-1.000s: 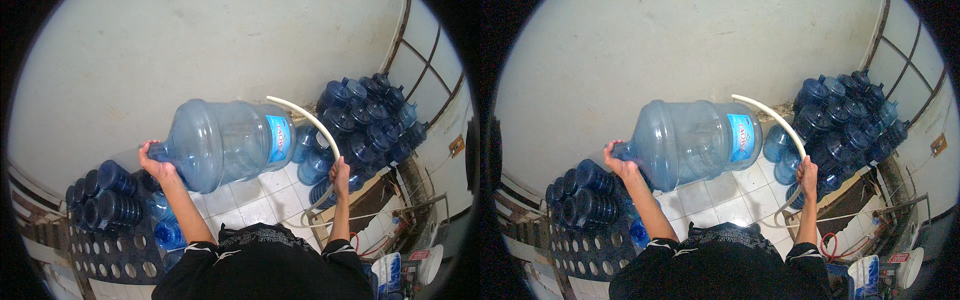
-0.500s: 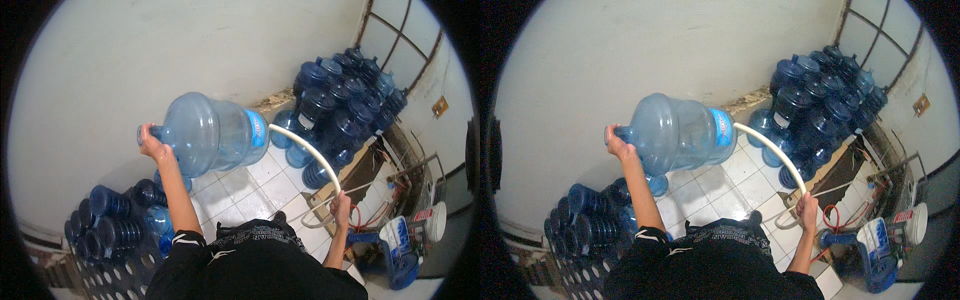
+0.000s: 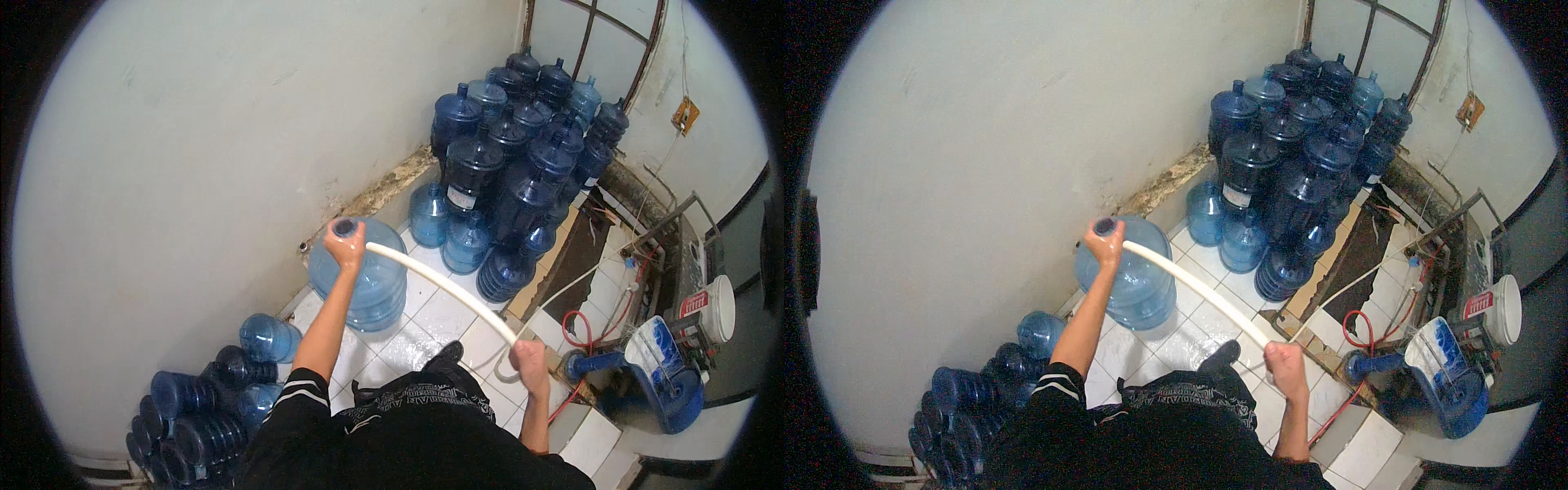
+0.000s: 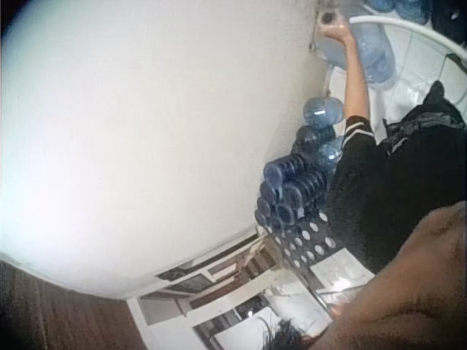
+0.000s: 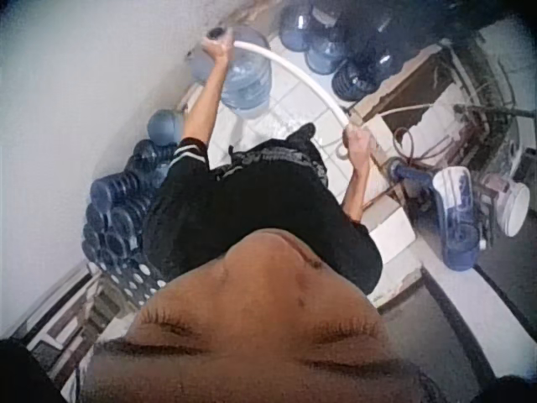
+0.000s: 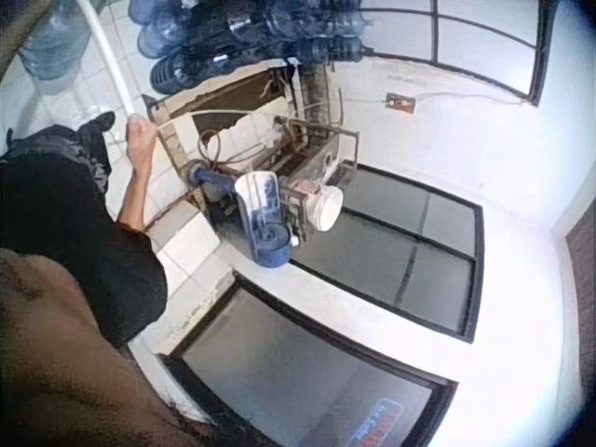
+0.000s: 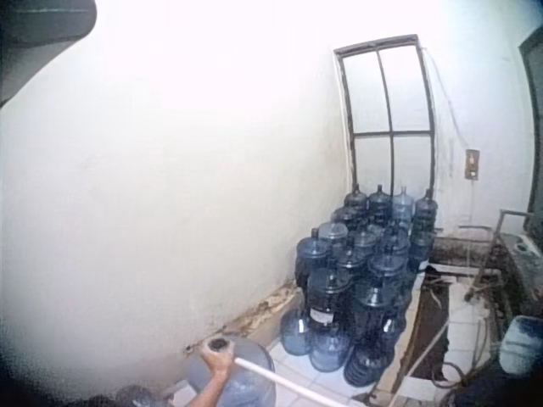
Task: The person fills large water jugs one at a time using a white hose, then moves to a metal washing station and rinses the top of it with the hose.
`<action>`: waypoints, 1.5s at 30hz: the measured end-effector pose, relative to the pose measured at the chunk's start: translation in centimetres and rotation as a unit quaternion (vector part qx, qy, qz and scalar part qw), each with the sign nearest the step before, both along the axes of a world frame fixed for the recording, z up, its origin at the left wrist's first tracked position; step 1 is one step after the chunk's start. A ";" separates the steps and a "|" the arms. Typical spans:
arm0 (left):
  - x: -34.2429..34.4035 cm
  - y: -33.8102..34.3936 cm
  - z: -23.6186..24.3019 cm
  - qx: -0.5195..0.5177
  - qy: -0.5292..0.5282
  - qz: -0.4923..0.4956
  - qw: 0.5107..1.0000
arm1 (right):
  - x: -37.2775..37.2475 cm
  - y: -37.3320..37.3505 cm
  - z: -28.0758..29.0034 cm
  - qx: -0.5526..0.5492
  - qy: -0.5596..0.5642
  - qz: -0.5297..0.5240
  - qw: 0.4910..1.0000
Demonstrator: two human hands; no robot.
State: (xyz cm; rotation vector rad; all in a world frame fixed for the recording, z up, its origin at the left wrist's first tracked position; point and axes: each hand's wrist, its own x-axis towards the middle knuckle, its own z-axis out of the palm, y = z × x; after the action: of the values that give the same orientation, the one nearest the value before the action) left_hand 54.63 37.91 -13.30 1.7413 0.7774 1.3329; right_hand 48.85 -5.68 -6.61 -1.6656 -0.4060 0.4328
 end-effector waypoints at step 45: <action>61.1 17.4 2.2 0.028 0.302 -0.032 0.952 | 2.9 -0.8 -24.8 -0.539 0.074 -0.666 0.510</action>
State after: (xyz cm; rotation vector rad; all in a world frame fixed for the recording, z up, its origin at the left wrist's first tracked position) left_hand 115.70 55.26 -11.15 2.2340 1.0047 0.7730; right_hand 51.75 -6.49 -31.39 -2.4604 1.6355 -0.5300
